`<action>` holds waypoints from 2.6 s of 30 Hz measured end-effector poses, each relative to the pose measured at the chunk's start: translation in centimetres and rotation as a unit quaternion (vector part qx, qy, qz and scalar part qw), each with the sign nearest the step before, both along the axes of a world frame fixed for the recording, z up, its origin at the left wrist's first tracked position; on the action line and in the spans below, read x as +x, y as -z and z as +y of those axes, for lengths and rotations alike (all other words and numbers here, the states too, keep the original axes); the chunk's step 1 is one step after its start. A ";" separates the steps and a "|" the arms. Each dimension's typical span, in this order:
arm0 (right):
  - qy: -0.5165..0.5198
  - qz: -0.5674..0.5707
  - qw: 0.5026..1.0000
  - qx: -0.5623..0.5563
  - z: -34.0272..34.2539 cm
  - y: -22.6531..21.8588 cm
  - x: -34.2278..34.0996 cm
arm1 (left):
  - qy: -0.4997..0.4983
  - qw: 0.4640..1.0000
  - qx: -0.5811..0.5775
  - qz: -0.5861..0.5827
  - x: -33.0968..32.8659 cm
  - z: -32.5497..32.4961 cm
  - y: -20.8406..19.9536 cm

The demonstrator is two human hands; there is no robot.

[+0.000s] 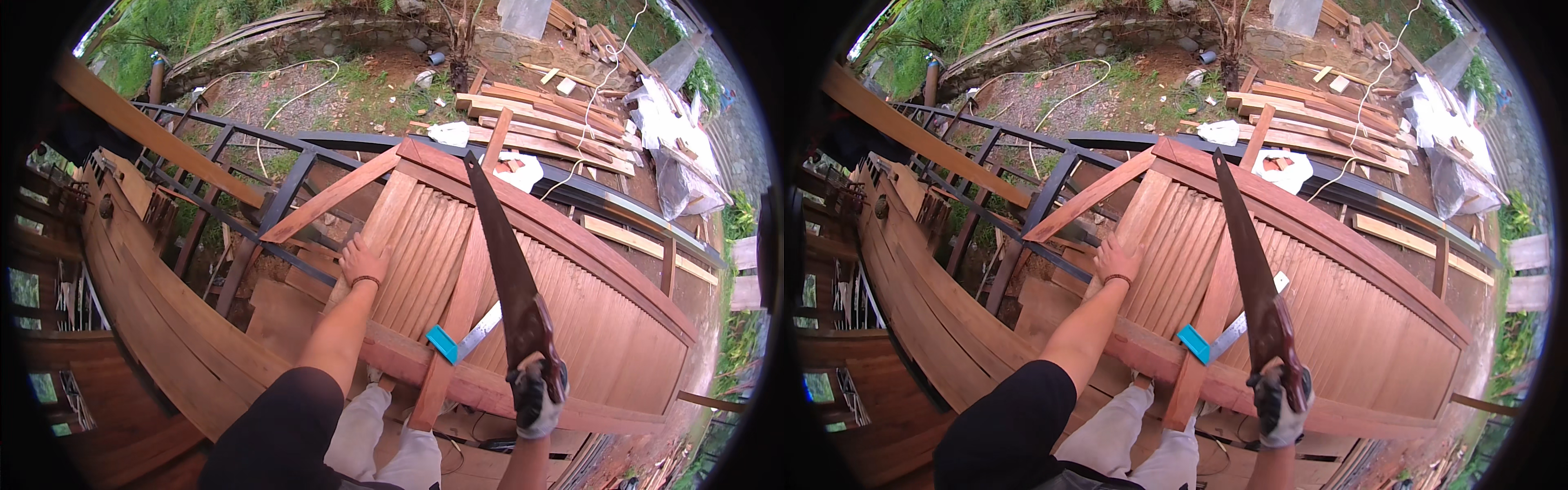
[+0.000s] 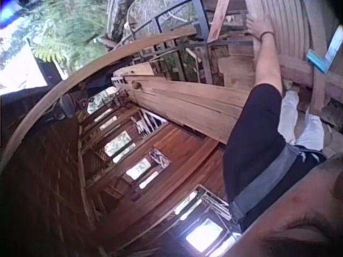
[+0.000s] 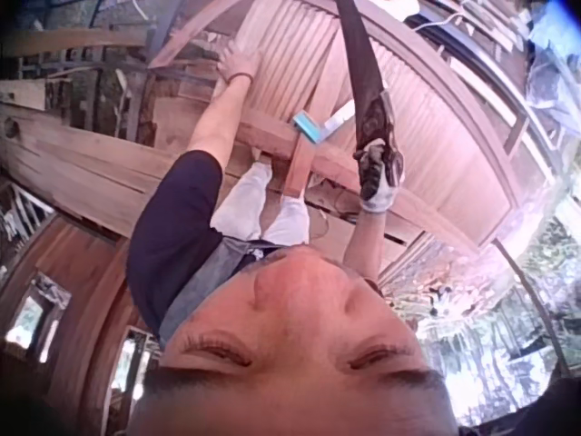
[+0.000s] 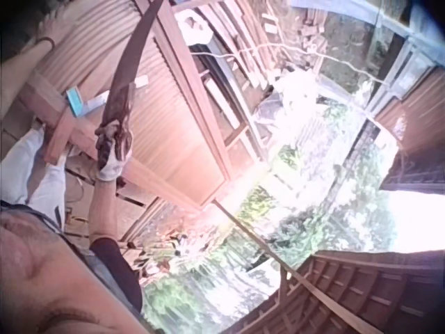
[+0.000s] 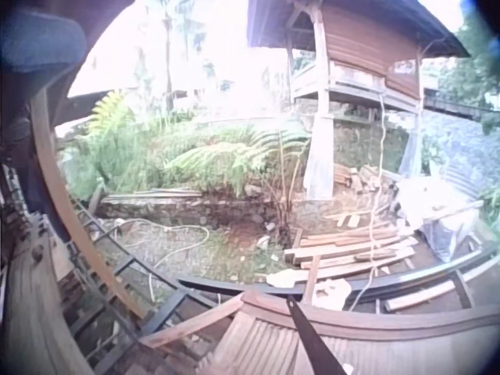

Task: The person measures and marks wooden planks using a square ruler and pencil, then uses an angle grinder to cut the wood. They also use a hammer to tap the planks into place on a wooden deck structure.

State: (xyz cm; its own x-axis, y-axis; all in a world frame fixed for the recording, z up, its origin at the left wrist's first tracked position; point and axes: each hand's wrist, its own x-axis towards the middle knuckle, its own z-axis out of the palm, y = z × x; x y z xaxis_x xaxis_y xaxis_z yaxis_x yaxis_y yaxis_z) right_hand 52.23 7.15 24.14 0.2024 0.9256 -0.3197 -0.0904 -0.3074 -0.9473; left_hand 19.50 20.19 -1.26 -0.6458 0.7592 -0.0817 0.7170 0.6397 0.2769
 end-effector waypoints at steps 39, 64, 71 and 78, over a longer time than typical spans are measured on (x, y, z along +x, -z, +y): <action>-0.201 -0.205 0.951 0.119 21.8 15.1 -10.5 | 0.010 0.999 -0.006 0.050 0.8 0.9 -0.6; -0.192 -0.253 0.941 0.119 27.9 16.0 -14.8 | 0.020 0.999 0.002 0.027 0.4 1.7 -0.5; -0.210 -0.180 0.960 0.048 20.1 14.4 -11.3 | -0.002 0.999 -0.023 0.032 -0.6 0.2 -0.8; -0.182 -0.268 0.932 0.161 29.1 18.6 -14.7 | 0.022 1.000 -0.006 0.018 0.9 1.7 -0.9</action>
State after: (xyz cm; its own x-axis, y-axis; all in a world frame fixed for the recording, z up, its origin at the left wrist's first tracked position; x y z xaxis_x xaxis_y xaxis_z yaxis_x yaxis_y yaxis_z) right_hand 37.54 36.23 5.59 -0.0937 0.9947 0.0424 0.4774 0.0823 -0.8748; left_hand 20.39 21.92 -0.34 -0.6139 0.7864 -0.0678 0.7543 0.6098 0.2434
